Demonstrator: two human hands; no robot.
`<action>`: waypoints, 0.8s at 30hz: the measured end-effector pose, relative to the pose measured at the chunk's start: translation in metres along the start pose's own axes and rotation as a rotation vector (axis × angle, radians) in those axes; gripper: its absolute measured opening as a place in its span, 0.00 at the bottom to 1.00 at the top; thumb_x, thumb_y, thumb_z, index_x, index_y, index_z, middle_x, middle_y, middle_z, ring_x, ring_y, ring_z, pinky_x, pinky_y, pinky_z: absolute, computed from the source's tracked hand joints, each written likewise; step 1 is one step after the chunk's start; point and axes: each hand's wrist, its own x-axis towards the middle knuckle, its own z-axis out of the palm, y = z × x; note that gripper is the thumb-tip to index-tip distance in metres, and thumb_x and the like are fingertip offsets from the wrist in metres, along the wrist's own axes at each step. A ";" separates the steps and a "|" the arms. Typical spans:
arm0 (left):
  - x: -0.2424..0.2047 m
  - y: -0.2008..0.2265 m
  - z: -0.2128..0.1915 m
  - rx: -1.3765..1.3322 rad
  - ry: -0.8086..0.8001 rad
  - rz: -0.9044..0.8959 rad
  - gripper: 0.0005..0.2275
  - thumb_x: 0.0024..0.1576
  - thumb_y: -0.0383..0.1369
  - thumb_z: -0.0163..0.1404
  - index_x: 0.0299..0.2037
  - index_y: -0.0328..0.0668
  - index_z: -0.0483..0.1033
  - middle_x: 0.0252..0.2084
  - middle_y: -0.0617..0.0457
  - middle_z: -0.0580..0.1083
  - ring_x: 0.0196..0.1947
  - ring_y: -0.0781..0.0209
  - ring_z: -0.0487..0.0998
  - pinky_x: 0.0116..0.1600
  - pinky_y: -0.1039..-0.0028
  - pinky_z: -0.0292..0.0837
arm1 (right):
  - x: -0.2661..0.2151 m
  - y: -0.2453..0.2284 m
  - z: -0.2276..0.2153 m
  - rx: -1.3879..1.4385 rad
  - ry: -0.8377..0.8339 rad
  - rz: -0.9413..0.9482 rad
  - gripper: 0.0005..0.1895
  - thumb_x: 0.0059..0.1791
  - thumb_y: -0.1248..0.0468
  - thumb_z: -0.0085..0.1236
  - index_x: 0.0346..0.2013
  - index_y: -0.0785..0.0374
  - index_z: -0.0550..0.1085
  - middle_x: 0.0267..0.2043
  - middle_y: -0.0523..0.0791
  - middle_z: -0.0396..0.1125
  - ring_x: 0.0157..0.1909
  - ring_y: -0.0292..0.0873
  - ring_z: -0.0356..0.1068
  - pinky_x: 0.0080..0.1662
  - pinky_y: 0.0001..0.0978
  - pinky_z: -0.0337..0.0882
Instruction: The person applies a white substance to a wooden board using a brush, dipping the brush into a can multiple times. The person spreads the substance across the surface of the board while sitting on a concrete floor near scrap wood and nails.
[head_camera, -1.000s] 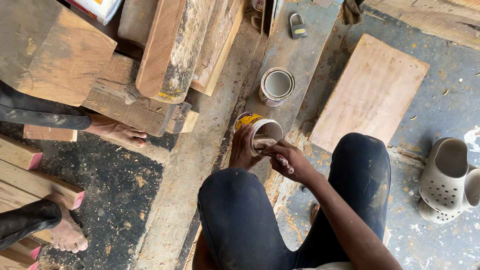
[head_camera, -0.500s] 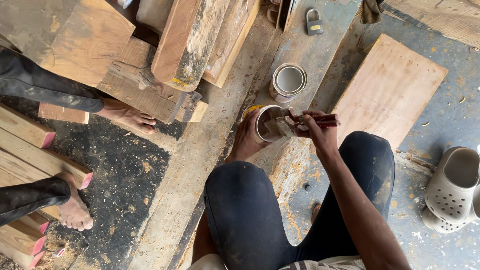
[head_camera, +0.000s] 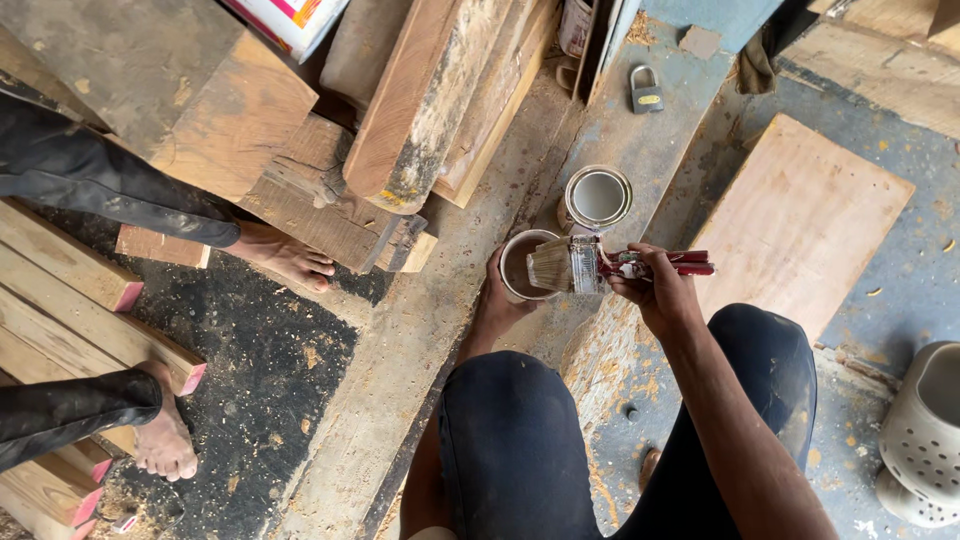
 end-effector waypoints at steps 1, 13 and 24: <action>-0.001 0.000 0.000 -0.005 0.007 -0.013 0.46 0.49 0.47 0.63 0.73 0.35 0.47 0.74 0.35 0.54 0.75 0.38 0.52 0.76 0.47 0.45 | 0.004 0.001 -0.001 0.022 0.014 0.034 0.19 0.57 0.63 0.47 0.57 0.75 0.68 0.40 0.59 0.71 0.36 0.51 0.76 0.38 0.37 0.81; -0.023 0.042 -0.004 0.102 0.171 -0.246 0.44 0.51 0.45 0.62 0.72 0.35 0.48 0.74 0.33 0.54 0.74 0.37 0.52 0.74 0.45 0.45 | -0.043 0.050 0.029 0.298 0.201 0.017 0.21 0.55 0.58 0.53 0.56 0.70 0.65 0.48 0.60 0.68 0.42 0.52 0.77 0.46 0.39 0.83; 0.008 0.081 -0.026 0.277 0.288 0.132 0.24 0.58 0.39 0.56 0.66 0.51 0.71 0.67 0.46 0.64 0.68 0.43 0.65 0.69 0.50 0.62 | -0.094 0.009 0.120 -1.027 -0.152 -0.842 0.20 0.49 0.61 0.65 0.54 0.58 0.72 0.47 0.54 0.72 0.46 0.54 0.77 0.47 0.45 0.77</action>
